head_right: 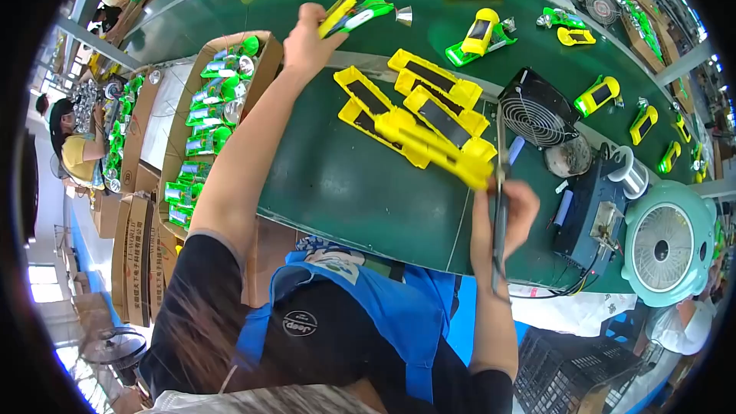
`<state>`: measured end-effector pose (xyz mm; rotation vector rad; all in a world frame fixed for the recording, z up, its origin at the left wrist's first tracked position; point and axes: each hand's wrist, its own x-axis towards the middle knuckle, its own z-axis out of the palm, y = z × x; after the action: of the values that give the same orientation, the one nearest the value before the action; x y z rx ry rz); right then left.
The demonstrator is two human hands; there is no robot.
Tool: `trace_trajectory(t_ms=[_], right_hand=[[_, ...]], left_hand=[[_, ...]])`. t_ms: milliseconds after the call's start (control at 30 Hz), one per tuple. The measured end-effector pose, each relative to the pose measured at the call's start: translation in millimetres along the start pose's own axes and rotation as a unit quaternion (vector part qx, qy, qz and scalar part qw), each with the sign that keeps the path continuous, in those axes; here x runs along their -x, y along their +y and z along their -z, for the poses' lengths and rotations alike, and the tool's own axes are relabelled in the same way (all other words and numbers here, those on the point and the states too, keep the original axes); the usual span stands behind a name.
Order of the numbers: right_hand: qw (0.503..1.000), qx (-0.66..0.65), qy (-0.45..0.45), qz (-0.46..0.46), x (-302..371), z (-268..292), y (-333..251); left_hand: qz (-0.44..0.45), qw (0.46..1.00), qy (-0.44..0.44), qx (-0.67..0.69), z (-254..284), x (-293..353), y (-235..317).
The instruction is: Soldering electronic components and wires onto small circuit boards for portable flashlights on an assembly line.
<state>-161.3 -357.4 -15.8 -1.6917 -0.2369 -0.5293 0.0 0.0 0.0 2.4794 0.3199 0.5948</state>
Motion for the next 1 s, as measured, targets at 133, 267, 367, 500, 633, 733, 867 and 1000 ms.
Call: trace_trajectory(t_ms=[133,267,367,500,633,733,867,1000], right_hand=[[0.998,-0.015,0.007,-0.053,55.9,3.7,-3.1],[0.999,0.025,-0.035,0.005,67.7,2.1,14.7],[0.990,0.044,-0.106,0.085,62.2,3.8,12.0],[0.973,0.055,-0.123,0.190,53.7,1.5,2.7],[0.956,-0.040,-0.226,0.182,52.4,-32.8,-12.7],[0.953,-0.052,-0.269,0.128,54.6,-52.8,-1.1],[0.950,0.025,-0.303,0.071,39.7,-72.5,4.5],[0.943,-0.083,-0.293,0.137,26.6,-75.2,-9.3]], left_hand=[[0.060,0.991,-0.022,-0.115,-40.6,-44.5,-2.1],[0.020,0.992,0.024,-0.122,-31.8,-19.6,8.2],[-0.198,0.979,0.028,-0.051,30.9,23.0,23.2],[-0.066,0.978,-0.061,-0.188,184.3,87.4,3.7],[0.019,0.919,-0.195,-0.341,306.7,159.8,-108.6],[-0.067,0.918,-0.217,-0.325,309.0,197.8,-141.8],[-0.018,0.927,-0.290,-0.236,306.5,209.8,-148.3],[-0.005,0.958,-0.258,-0.123,311.3,209.6,-162.2]])
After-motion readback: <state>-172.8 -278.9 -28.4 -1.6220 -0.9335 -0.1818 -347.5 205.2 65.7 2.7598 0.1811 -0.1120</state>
